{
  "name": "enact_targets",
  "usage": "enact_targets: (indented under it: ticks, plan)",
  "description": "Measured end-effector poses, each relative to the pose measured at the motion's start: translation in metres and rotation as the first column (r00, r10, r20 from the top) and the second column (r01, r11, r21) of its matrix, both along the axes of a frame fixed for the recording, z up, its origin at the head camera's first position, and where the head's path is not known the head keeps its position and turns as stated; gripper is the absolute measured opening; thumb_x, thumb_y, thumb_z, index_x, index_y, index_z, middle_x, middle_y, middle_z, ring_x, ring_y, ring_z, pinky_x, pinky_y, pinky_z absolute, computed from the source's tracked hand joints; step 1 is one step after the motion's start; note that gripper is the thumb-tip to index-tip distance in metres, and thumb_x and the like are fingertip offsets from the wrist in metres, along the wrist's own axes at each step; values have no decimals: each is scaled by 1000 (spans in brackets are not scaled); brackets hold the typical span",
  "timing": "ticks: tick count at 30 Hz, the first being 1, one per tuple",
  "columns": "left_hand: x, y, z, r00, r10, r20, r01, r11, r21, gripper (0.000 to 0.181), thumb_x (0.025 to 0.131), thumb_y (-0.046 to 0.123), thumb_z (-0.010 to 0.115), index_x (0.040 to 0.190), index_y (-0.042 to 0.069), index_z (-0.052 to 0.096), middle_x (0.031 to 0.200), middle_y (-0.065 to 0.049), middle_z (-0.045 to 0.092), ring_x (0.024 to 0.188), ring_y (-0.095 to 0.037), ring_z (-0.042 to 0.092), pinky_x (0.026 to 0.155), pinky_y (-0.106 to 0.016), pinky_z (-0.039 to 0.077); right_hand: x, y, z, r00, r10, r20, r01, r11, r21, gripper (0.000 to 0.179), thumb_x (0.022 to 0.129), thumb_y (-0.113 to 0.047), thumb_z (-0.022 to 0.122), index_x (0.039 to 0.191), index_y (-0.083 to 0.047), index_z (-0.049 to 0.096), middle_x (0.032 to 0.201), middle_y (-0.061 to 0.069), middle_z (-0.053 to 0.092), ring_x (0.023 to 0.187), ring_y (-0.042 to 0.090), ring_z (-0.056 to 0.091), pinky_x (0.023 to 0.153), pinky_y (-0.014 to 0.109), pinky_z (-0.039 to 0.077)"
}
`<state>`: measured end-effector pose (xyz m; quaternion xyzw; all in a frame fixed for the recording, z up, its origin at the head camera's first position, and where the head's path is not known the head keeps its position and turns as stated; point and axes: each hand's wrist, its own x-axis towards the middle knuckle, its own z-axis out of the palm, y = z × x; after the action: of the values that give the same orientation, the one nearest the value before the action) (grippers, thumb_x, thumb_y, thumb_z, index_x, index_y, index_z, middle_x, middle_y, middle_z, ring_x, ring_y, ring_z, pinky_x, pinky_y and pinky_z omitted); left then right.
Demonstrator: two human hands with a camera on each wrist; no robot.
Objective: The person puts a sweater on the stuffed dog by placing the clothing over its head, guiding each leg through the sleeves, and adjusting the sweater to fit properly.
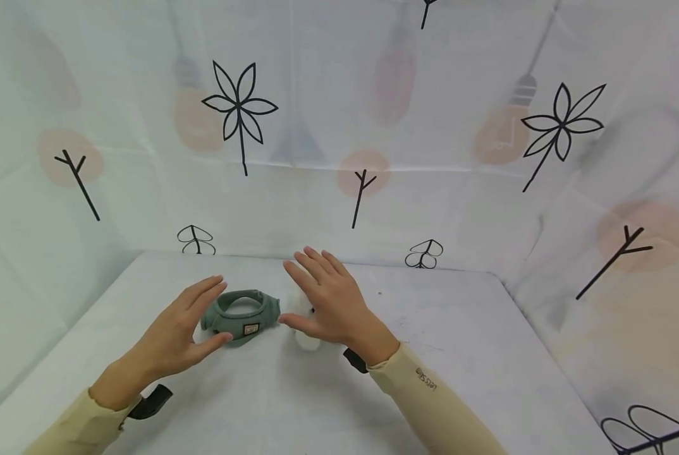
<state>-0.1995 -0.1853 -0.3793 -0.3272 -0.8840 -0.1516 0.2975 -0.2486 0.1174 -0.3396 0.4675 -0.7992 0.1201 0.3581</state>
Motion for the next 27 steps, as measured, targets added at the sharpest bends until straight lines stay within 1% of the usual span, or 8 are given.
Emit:
enact_targets:
  ticks: [6,13,17,21,27]
  plan:
    - [0,-5,2,1000,19,2,-19,1000,1,85,74,38,80,139,0,42,142,-17,42,129,-32,41,101,-48,39,0,-20,4,1000,-17,-4,17,999,47,79,78,-55,70,139,-9,48,139,11,50,132,30,42,110,44,29]
    - [0,-13,0,998,48,26,-49,999,5,84,71,36,82,136,-2,45,141,-18,44,128,-32,42,100,-49,40,1,-36,3,997,-70,19,68,995,79,77,79,-54,71,139,-11,48,137,11,51,130,28,44,107,41,35]
    - [0,-17,-3,998,55,31,-55,998,11,85,70,35,83,136,-3,45,140,-18,45,127,-32,43,99,-49,40,2,-46,0,996,-64,69,58,995,86,77,79,-48,73,140,-11,45,139,11,49,130,26,43,104,40,39]
    - [1,-21,-8,997,65,36,-66,998,21,85,69,35,83,135,-3,46,138,-19,46,126,-33,44,98,-50,41,4,-56,-6,990,-54,131,44,996,78,76,79,-42,76,140,-9,44,139,12,47,129,25,44,101,37,42]
    - [-3,-26,-14,998,66,12,-67,997,27,83,68,35,84,133,-4,49,135,-19,49,124,-33,47,97,-49,42,9,-70,-20,974,-111,195,97,992,81,71,82,-38,75,139,-7,44,138,16,47,126,27,48,98,37,45]
